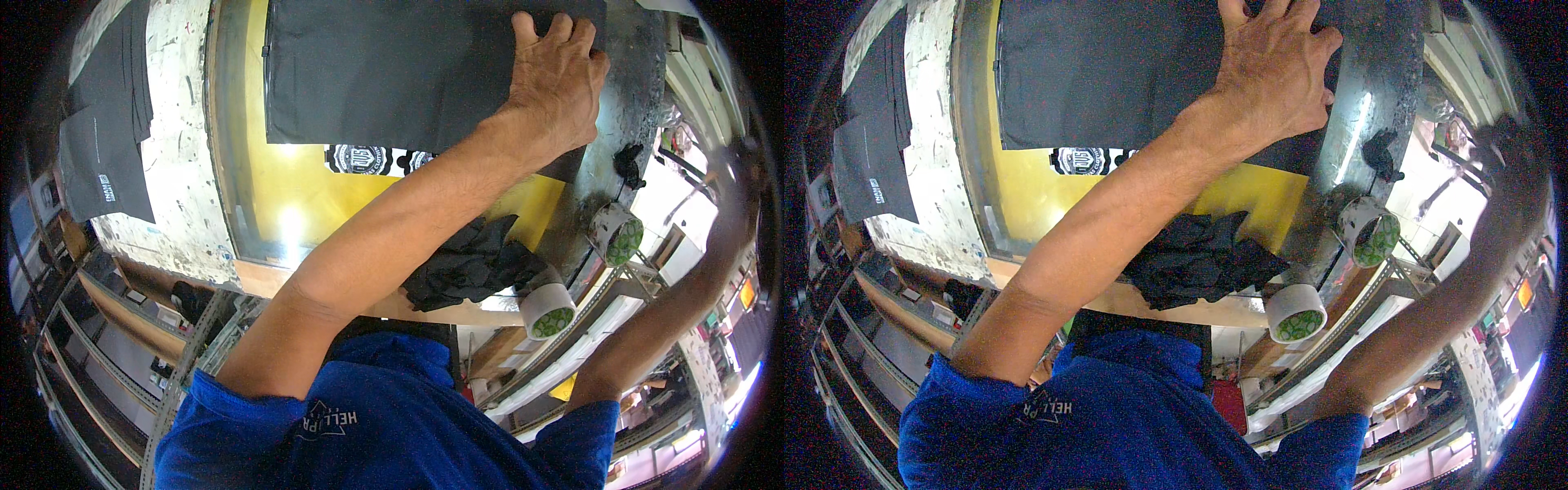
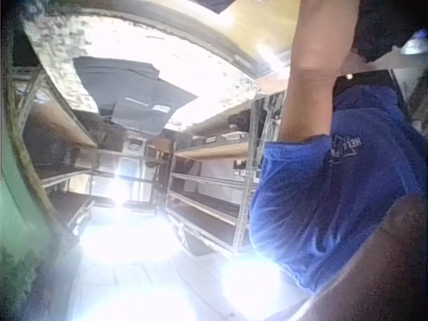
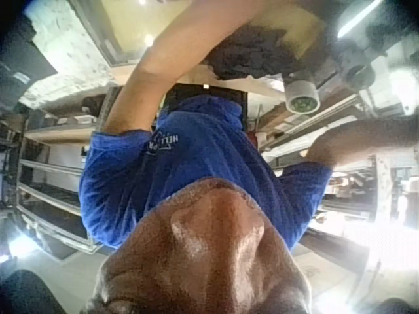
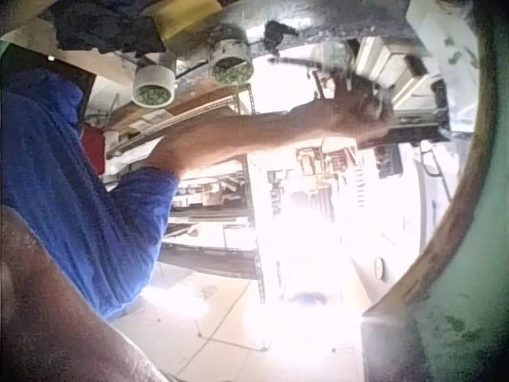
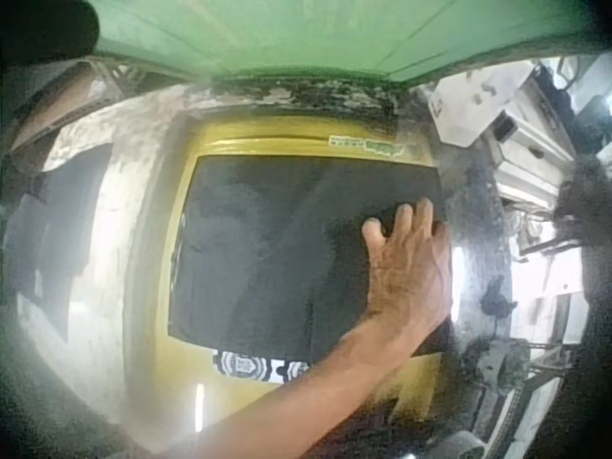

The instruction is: The person places a black panel onto a screen printing table, lowers a stencil frame, applies white ink with a squeegee, and lifts the panel to reveal the printed design.

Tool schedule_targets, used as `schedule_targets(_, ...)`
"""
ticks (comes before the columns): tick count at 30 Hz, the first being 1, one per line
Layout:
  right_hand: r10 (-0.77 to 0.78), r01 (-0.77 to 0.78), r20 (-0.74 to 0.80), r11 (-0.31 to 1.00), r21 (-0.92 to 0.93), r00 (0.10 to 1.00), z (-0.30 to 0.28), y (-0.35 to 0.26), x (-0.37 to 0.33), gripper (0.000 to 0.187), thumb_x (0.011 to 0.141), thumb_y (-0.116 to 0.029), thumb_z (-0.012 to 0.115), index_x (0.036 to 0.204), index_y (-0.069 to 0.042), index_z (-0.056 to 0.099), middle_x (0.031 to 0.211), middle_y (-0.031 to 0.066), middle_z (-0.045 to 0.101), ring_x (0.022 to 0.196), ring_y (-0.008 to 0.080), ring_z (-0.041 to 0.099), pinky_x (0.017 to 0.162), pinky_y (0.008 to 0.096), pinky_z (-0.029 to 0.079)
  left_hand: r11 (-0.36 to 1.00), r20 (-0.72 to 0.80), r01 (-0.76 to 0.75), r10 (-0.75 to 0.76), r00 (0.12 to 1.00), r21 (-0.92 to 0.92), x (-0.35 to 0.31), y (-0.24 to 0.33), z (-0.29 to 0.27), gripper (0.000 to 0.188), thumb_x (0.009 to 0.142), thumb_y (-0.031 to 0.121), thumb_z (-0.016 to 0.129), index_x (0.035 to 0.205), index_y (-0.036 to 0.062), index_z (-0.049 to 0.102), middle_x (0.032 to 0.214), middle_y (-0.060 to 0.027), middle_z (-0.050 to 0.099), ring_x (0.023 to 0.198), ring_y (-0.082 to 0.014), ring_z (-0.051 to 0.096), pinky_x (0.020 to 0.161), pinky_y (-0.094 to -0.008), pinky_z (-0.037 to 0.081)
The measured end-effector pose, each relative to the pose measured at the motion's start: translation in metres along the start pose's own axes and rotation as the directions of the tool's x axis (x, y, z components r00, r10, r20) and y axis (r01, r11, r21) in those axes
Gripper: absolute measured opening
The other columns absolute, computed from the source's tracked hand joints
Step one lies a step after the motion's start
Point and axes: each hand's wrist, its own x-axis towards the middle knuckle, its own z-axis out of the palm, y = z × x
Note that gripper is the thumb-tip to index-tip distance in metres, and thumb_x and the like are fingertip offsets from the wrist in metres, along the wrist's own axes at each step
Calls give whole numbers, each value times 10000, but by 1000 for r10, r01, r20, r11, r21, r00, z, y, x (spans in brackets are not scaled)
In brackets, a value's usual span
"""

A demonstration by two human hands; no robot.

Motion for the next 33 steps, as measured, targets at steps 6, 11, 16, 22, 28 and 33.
schedule_targets(6, -80, 49, 282, 992, 116, 956, 80, 14, 16, 418, 901, -126, 670, 1309, -32, 651, 1302, 128, 656, 1154, 195, 631, 1015, 334, 488, 999, 32, 9, -8, 999, -31, 2, 2, 0, 397, 743, 304, 757, 1114, 160, 740, 1177, -63, 569, 1180, -230, 489, 918, -519, 300)
schedule_targets(11, 195, -214, 311, 976, 30, 930, 120, 8, 28, 442, 891, -170, 704, 1303, -18, 659, 1121, 121, 730, 1025, 174, 658, 945, 322, 495, 1000, -26, 5, -5, 1000, 1, -1, 0, 3, 391, 750, 301, 758, 1115, 162, 742, 1184, -72, 568, 1183, -237, 486, 915, -519, 302)
schedule_targets(16, 154, -155, 342, 988, -26, 927, 124, 9, 31, 556, 875, -118, 690, 1390, 38, 550, 1238, 177, 669, 1008, 225, 661, 884, 342, 521, 1000, -1, -16, 16, 1000, -10, -1, 0, 2, 405, 745, 319, 769, 1114, 156, 741, 1194, -79, 563, 1189, -243, 481, 918, -524, 303)
schedule_targets(22, 157, -173, 297, 984, 30, 942, 126, 1, 27, 592, 856, -182, 717, 1378, 32, 540, 1262, 185, 652, 1049, 241, 654, 930, 385, 504, 1000, 7, -14, 14, 1000, 2, 0, 0, -1, 395, 749, 325, 768, 1104, 154, 741, 1204, -81, 558, 1199, -245, 477, 928, -530, 302)
schedule_targets(28, 120, -101, 260, 991, -84, 958, 124, 5, 25, 619, 836, -242, 760, 1338, 49, 545, 1252, 196, 646, 1063, 268, 649, 974, 404, 476, 1000, 0, -17, 17, 1000, 4, -1, 1, -1, 378, 754, 321, 759, 1094, 158, 742, 1198, -81, 557, 1191, -242, 479, 922, -524, 300)
schedule_targets(33, 115, -118, 260, 993, -1, 959, 132, 13, 28, 600, 839, -248, 772, 1315, 51, 562, 1242, 199, 646, 1060, 278, 644, 973, 408, 471, 1000, -22, 0, -1, 1000, -14, 0, -2, 1, 355, 759, 307, 752, 1081, 155, 747, 1180, -80, 559, 1177, -237, 481, 908, -521, 299)
